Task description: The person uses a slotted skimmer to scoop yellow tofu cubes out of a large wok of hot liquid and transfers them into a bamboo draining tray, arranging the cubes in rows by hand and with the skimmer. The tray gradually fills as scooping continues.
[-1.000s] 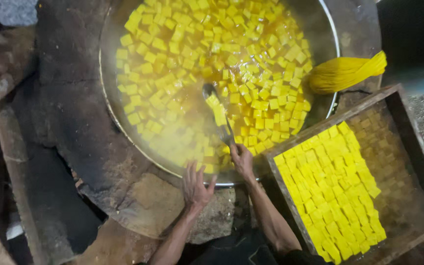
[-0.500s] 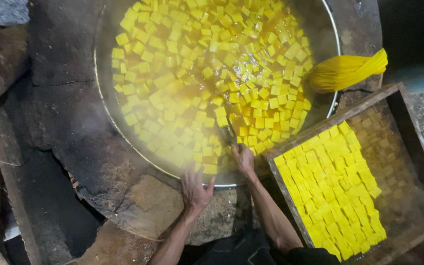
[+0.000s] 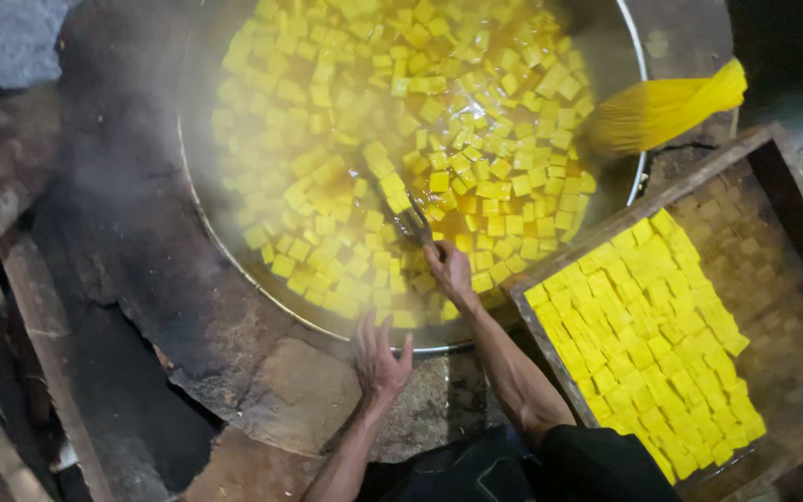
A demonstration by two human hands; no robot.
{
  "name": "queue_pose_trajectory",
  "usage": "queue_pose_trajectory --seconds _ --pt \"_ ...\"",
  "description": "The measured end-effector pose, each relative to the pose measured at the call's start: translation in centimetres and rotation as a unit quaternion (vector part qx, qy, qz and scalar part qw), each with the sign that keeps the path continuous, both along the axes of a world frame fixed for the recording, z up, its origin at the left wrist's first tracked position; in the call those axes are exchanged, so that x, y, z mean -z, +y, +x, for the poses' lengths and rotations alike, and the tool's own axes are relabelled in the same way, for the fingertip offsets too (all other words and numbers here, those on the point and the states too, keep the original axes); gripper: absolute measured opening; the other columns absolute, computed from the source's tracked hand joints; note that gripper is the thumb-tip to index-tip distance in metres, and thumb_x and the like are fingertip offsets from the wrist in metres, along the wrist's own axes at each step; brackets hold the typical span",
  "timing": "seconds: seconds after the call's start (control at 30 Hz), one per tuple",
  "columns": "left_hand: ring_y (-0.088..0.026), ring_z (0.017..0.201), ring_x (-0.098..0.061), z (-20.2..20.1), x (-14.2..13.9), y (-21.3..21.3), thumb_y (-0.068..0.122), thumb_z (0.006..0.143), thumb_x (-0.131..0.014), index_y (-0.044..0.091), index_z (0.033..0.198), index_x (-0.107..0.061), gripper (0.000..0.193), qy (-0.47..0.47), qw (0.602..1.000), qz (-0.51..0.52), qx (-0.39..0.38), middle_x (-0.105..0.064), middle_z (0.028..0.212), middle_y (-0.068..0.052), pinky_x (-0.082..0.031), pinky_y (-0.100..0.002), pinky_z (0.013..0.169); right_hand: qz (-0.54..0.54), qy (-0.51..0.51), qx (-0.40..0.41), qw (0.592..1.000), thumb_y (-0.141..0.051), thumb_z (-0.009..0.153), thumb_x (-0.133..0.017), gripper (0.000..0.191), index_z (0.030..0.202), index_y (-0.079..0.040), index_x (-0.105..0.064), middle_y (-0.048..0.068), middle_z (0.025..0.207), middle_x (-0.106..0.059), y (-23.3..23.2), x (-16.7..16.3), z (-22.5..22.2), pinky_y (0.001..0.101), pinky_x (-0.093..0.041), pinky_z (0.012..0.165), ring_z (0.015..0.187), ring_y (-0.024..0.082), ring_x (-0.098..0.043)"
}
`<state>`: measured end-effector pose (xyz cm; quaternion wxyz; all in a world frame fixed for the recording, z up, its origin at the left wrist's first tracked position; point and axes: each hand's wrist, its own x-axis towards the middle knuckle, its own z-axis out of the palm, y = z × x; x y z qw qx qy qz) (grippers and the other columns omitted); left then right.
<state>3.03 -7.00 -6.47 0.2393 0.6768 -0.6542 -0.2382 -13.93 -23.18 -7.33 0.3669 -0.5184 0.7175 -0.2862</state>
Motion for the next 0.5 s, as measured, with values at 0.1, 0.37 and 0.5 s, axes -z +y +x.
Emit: queue_pose_trajectory --seconds 0.1,0.37,0.5 --pt "-0.044 0.138 -0.042 -0.4 0.6 0.9 0.033 0.084 -0.076 0.006 0.127 -0.061 0.053 -0.042 0.999 -0.026 -0.023 -0.049 0.146 -0.023 -0.036 -0.057 0.111 0.014 -0.086 0.026 0.996 -0.026 0.103 -0.067 0.031 0.099 0.004 -0.072 0.02 0.079 -0.067 0.9 -0.7 -0.2 0.0422 -0.053 0.064 0.068 0.023 -0.066" --pt "-0.046 0.131 -0.049 -2.9 1.0 2.2 0.028 0.082 -0.074 0.003 0.12 -0.065 0.046 -0.085 0.981 -0.176 0.01 -0.06 0.132 -0.024 -0.04 -0.057 0.112 -0.051 -0.188 0.098 0.976 -0.033 0.097 -0.068 0.032 0.108 -0.004 -0.075 0.006 0.075 -0.072 9.0 -9.9 -10.7 0.029 -0.054 0.057 0.06 0.011 -0.065" --pt "-0.043 0.132 -0.051 -3.8 -0.3 3.3 0.027 0.088 -0.072 0.002 0.122 -0.063 0.044 -0.05 0.975 -0.213 0.028 -0.059 0.133 -0.024 -0.04 -0.057 0.113 -0.054 -0.171 0.161 0.971 -0.036 0.096 -0.068 0.032 0.108 -0.007 -0.077 0.004 0.075 -0.072 16.8 -11.0 -20.1 0.0293 -0.053 0.056 0.058 0.011 -0.062"
